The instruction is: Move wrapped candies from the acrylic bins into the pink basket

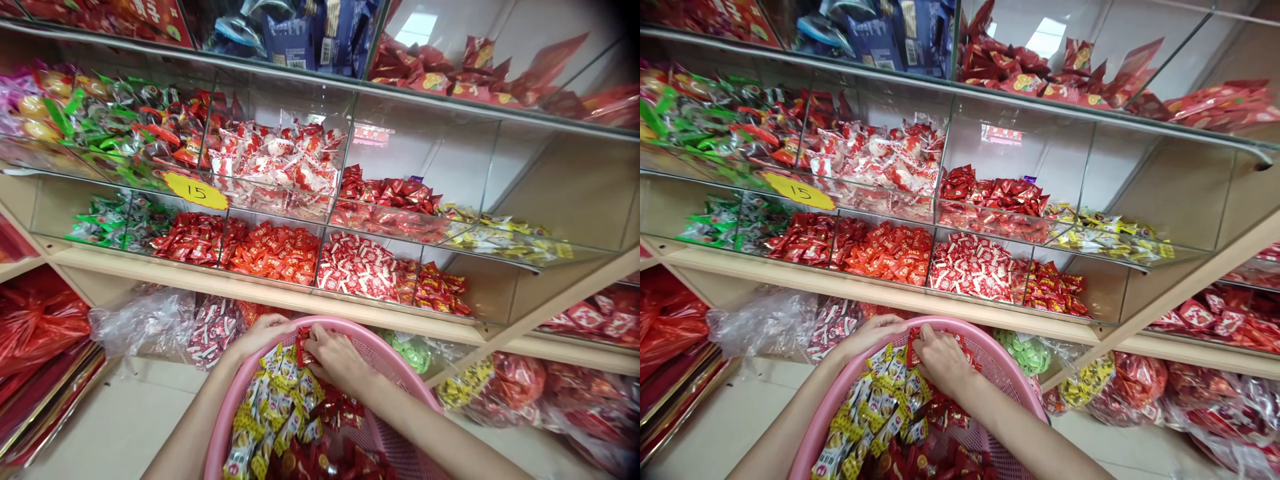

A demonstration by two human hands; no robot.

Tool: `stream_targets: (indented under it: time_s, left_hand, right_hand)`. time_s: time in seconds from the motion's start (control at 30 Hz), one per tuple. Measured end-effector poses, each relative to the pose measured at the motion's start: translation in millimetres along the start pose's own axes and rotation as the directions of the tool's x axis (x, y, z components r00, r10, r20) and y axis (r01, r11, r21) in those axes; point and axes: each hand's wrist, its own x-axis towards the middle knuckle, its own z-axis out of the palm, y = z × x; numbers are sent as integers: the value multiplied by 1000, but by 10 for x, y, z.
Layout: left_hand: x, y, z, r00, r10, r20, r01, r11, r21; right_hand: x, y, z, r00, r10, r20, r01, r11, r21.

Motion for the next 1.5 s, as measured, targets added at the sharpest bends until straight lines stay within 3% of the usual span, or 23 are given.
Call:
stream_targets:
  time_s: [0.17, 0.27, 0.4, 0.6, 0.87, 1.07, 1.17, 1.5]
  left_hand:
    - [-9, -13, -8, 1000, 0, 11, 0, 1000, 14]
    - [-13, -13, -11, 999, -31, -7, 31, 999, 10]
    - [-15, 10, -4, 999, -50, -4, 50, 999, -1]
    - [-15, 0, -12, 999, -48, -15, 48, 999, 5]
    - [-33, 25, -14, 998, -60, -12, 60, 998, 13]
    - [-33, 81, 5, 997, -80, -8, 80, 997, 12]
    - [-32, 83, -3, 998, -66, -14, 66, 998, 21]
    - [-30, 82, -8, 1000, -21, 8, 21, 1000, 23]
  right_hand:
    - [-10, 185, -236, 997, 42, -72, -17, 948, 318]
    - [-13, 414, -353, 984, 134, -120, -89, 944, 318]
    - [-5, 613, -289, 976, 206, -66, -179, 941, 286]
    - [28, 555, -193, 984, 176, -9, -163, 928, 337]
    - [-191, 557, -348, 992, 91, -89, -30, 848, 529]
    - [-295, 373, -415, 992, 112, -66, -73, 902, 425]
    - [-223, 253, -392, 992, 50, -115, -2, 923, 385]
    - [-57, 28, -40, 986, -71, -152, 71, 997, -10]
